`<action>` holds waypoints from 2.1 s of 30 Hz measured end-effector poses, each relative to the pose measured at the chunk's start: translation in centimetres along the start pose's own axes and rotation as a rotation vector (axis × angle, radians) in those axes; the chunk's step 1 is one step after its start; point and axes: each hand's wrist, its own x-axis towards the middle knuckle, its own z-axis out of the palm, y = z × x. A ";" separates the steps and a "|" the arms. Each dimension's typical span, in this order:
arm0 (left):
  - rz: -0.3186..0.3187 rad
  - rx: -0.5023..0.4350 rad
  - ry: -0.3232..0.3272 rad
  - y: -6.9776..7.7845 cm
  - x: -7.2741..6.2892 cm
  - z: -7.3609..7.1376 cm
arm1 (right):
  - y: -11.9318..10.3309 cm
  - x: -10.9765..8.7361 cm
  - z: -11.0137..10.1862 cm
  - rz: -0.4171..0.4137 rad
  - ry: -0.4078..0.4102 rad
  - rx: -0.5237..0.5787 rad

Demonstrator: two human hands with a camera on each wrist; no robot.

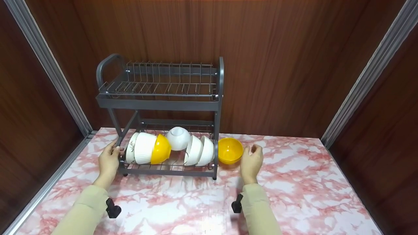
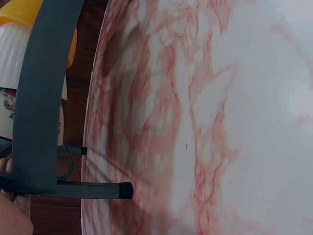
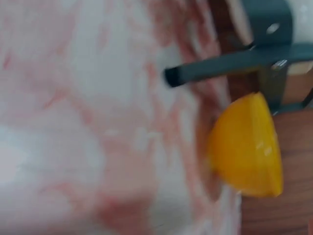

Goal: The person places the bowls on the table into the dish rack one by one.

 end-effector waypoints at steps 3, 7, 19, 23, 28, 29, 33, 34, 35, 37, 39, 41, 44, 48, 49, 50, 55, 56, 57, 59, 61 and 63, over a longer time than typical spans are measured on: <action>-0.001 0.007 0.010 0.0 0.0 0.0 | 1.1 0.3 0.1 0.079 -0.123 -0.118; -0.009 0.002 0.005 -0.1 0.0 0.0 | 1.6 0.5 0.4 0.152 -0.272 -0.252; -0.025 -0.002 -0.003 -0.2 0.2 -0.1 | 2.0 0.4 1.9 0.200 -0.498 -0.412; -0.022 -0.016 -0.002 -0.2 0.2 0.0 | 1.7 0.1 2.2 0.174 -0.476 -0.426; -0.017 -0.020 -0.018 -0.1 0.3 0.0 | 0.9 0.2 2.4 0.185 -0.435 -0.440; -0.015 -0.013 -0.018 -0.1 0.3 0.0 | 0.8 0.3 2.4 0.183 -0.426 -0.452; -0.011 -0.002 -0.012 -0.2 0.2 0.0 | 0.5 0.5 2.4 0.176 -0.413 -0.499; -0.009 -0.001 -0.010 -0.2 0.3 0.0 | 0.4 0.5 2.4 0.178 -0.420 -0.501; -0.009 0.000 -0.006 -0.2 0.3 0.0 | 0.4 0.6 2.4 0.178 -0.427 -0.504; -0.008 -0.006 -0.004 -0.3 0.2 0.0 | 0.2 0.7 2.3 0.172 -0.433 -0.509; -0.006 -0.008 -0.004 -0.2 0.3 0.0 | 0.0 0.8 2.2 0.159 -0.436 -0.519; -0.010 -0.013 -0.005 -0.1 0.3 0.0 | -0.2 1.0 2.2 0.142 -0.432 -0.530; -0.014 -0.013 -0.012 -0.1 0.4 0.0 | -0.5 1.1 2.1 0.121 -0.426 -0.531; -0.019 -0.012 -0.017 -0.1 0.3 0.0 | -1.0 1.3 2.0 0.102 -0.424 -0.536; -0.018 -0.013 -0.018 -0.1 0.3 0.0 | -1.1 1.3 1.9 0.096 -0.424 -0.543; -0.016 -0.014 -0.016 -0.2 0.3 0.0 | -1.3 1.4 1.9 0.092 -0.426 -0.548; -0.009 -0.026 -0.012 -0.3 0.3 0.0 | -1.9 1.7 1.9 0.054 -0.428 -0.574; -0.011 -0.029 -0.015 -0.3 0.3 0.0 | -2.0 1.7 1.9 0.047 -0.429 -0.578; -0.015 -0.029 -0.019 -0.3 0.3 0.0 | -2.2 1.8 1.9 0.037 -0.429 -0.588; -0.021 -0.025 -0.025 -0.2 0.3 0.0 | -2.5 1.9 1.9 0.033 -0.430 -0.603; -0.025 -0.020 -0.028 -0.2 0.3 0.0 | -2.8 2.1 1.9 0.036 -0.427 -0.611; -0.026 -0.016 -0.026 -0.2 0.3 -0.1 | -3.1 2.3 1.9 0.043 -0.422 -0.619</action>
